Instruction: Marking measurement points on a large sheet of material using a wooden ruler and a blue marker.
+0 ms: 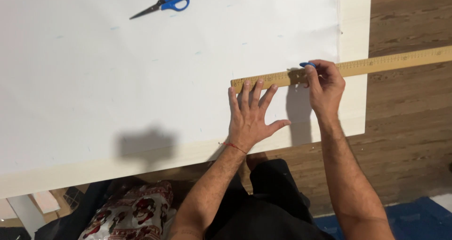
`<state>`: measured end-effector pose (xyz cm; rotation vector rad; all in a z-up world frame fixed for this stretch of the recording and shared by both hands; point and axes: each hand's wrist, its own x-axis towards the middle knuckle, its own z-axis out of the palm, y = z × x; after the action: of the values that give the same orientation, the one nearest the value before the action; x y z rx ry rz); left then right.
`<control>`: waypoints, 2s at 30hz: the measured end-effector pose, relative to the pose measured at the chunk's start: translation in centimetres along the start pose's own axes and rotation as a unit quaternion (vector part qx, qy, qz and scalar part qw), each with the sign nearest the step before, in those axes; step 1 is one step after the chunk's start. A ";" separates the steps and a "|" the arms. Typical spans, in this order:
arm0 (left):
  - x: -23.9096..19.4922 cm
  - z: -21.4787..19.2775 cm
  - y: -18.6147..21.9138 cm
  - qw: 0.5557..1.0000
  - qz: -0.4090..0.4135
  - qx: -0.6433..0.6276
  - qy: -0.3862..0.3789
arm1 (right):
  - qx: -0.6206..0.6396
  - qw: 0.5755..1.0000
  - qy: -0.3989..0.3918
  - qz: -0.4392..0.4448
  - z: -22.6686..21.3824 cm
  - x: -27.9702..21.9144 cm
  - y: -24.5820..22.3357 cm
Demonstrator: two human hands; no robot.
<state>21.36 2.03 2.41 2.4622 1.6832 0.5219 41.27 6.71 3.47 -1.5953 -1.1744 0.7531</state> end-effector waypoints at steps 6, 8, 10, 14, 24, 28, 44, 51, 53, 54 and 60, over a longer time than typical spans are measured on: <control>0.1 0.4 -0.1 1.000 -0.007 -0.013 0.008 | 0.055 0.997 -0.017 0.050 1.8 0.0 -1.1; -0.1 0.5 -0.2 1.000 -0.004 -0.011 0.009 | 0.061 0.997 -0.016 0.051 1.8 -0.1 -1.0; -0.1 0.2 -0.2 1.000 -0.002 -0.005 0.013 | 0.069 0.996 -0.015 0.049 1.5 -0.2 -0.2; 0.4 -0.5 -0.2 1.000 0.006 0.001 0.013 | 0.023 0.998 -0.011 0.055 1.2 -0.4 0.8; -0.1 0.3 -0.2 1.000 0.001 -0.019 0.011 | -0.085 0.992 -0.040 0.086 2.4 -0.8 -1.8; -0.2 0.5 -0.2 1.000 -0.002 -0.028 0.010 | -0.076 0.992 -0.059 0.079 3.5 -0.6 -1.9; -0.7 1.2 0.0 1.000 -0.029 -0.008 -0.004 | -0.102 0.981 -0.147 0.077 4.0 1.4 -0.7; -0.8 1.3 0.0 1.000 -0.025 -0.005 -0.004 | -0.163 0.974 -0.145 0.060 4.4 2.2 -1.0; -0.7 1.5 -0.2 1.000 -0.024 -0.007 0.000 | -0.146 0.976 -0.144 0.074 4.5 2.0 -2.2; -1.1 1.4 0.1 1.000 -0.024 -0.012 -0.002 | -0.132 0.976 -0.145 0.096 4.2 1.3 -2.7; -1.1 1.9 0.1 1.000 -0.028 -0.007 0.001 | -0.187 0.966 -0.159 0.080 4.1 2.6 -0.2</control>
<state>21.75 1.15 0.38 2.3979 1.7379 0.5279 38.51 10.52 2.44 -1.9472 -1.4998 0.9610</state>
